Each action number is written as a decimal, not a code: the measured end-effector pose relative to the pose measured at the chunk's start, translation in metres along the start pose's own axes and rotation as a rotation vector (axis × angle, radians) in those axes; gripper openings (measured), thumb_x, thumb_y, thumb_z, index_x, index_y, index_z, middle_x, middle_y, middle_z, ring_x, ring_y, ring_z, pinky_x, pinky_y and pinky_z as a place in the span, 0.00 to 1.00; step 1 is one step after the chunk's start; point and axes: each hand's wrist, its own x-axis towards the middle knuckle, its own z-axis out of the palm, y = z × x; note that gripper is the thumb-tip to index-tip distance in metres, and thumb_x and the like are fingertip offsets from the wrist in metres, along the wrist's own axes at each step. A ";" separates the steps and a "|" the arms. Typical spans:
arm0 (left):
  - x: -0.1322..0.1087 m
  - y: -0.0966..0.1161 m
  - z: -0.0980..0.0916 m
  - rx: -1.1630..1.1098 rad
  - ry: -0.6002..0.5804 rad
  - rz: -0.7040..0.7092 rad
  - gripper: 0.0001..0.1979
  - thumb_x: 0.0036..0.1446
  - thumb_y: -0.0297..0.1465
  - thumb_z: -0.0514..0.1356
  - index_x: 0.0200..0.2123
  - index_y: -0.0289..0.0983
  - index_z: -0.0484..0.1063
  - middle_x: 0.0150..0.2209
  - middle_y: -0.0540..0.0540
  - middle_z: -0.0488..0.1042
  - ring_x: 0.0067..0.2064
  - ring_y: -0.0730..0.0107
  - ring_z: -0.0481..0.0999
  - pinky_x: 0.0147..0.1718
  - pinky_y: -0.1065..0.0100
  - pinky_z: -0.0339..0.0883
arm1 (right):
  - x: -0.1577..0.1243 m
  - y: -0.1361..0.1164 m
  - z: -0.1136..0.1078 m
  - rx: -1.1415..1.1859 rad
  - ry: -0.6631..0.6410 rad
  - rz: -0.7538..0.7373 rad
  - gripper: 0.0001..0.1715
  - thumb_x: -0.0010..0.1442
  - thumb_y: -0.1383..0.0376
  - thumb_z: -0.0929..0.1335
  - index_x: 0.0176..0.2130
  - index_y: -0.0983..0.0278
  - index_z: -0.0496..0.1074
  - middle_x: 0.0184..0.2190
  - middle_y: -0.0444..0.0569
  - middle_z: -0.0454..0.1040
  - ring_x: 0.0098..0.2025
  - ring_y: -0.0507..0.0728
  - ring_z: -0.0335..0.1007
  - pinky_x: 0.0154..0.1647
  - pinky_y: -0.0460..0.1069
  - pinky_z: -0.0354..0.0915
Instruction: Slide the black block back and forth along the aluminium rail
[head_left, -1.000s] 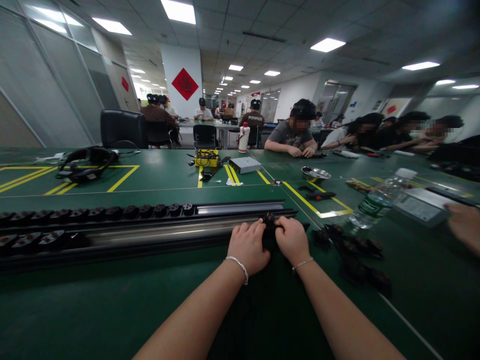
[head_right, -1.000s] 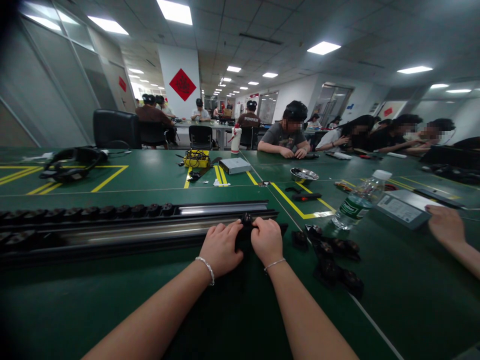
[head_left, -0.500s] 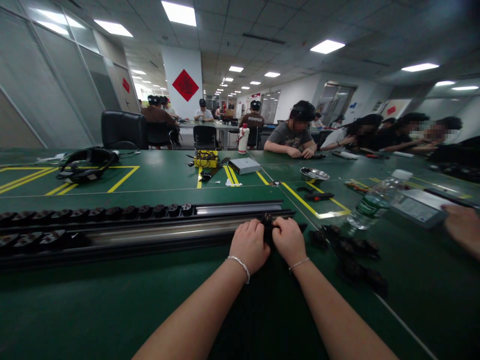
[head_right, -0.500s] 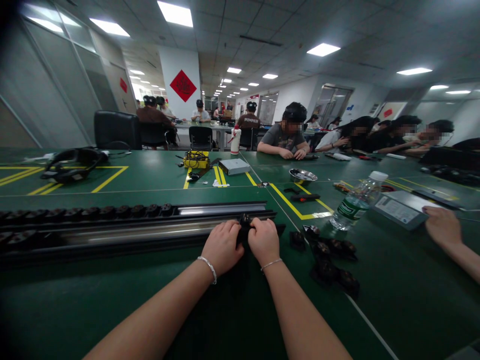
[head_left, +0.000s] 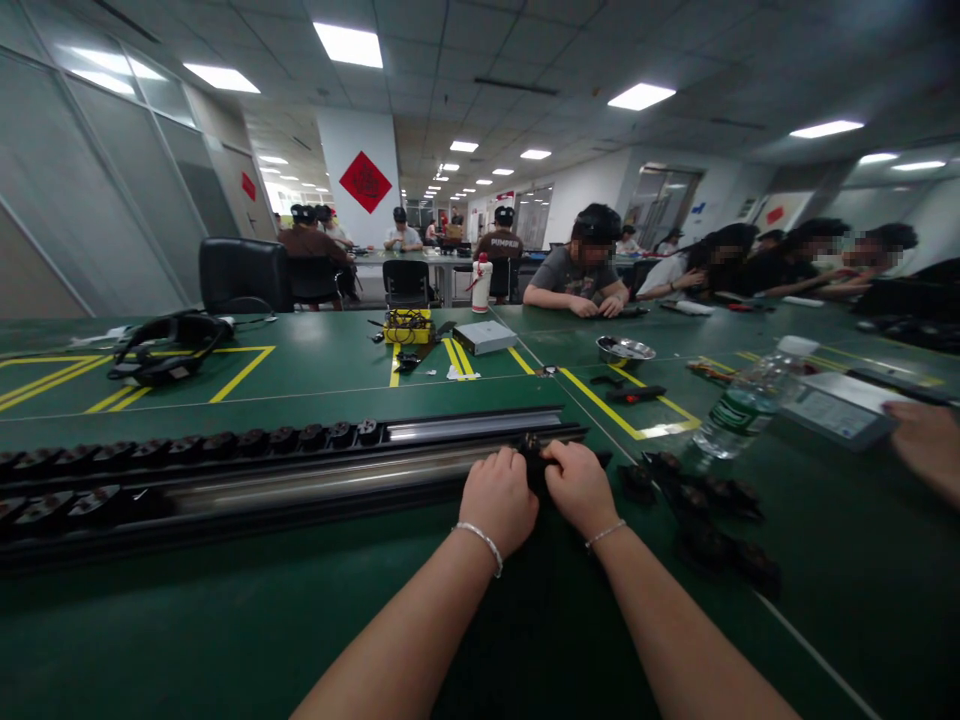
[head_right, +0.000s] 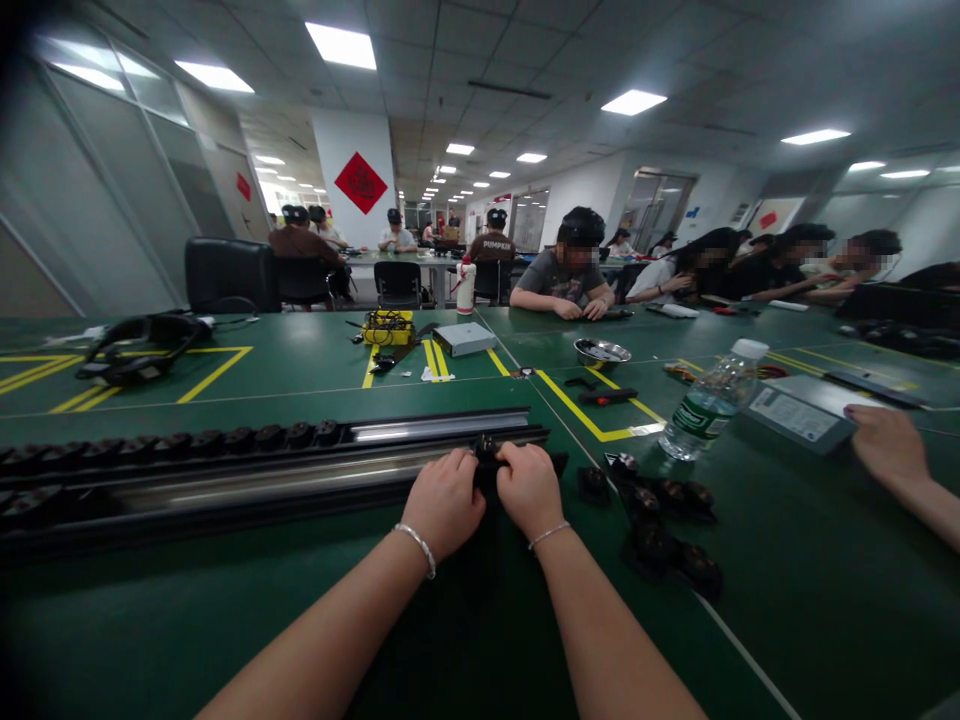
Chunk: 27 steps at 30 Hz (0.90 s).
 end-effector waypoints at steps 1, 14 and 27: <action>-0.001 -0.002 0.002 -0.010 0.015 0.005 0.10 0.50 0.28 0.51 0.38 0.36 0.63 0.40 0.44 0.68 0.42 0.63 0.67 0.41 0.62 0.60 | 0.000 0.000 0.000 -0.005 -0.003 0.001 0.10 0.46 0.73 0.58 0.25 0.63 0.66 0.24 0.47 0.69 0.31 0.54 0.62 0.38 0.48 0.55; -0.003 -0.004 0.005 -0.074 0.063 0.044 0.17 0.49 0.29 0.52 0.44 0.36 0.63 0.44 0.44 0.68 0.46 0.63 0.65 0.45 0.62 0.58 | -0.001 0.001 0.002 -0.036 0.047 0.030 0.09 0.46 0.73 0.58 0.24 0.63 0.64 0.23 0.47 0.68 0.30 0.54 0.61 0.37 0.48 0.54; -0.004 -0.004 0.004 -0.092 0.046 0.040 0.18 0.49 0.30 0.53 0.45 0.38 0.63 0.46 0.44 0.67 0.46 0.63 0.65 0.45 0.61 0.57 | -0.001 0.004 0.004 -0.026 0.097 0.054 0.10 0.47 0.72 0.58 0.23 0.62 0.64 0.23 0.47 0.69 0.31 0.54 0.62 0.36 0.47 0.55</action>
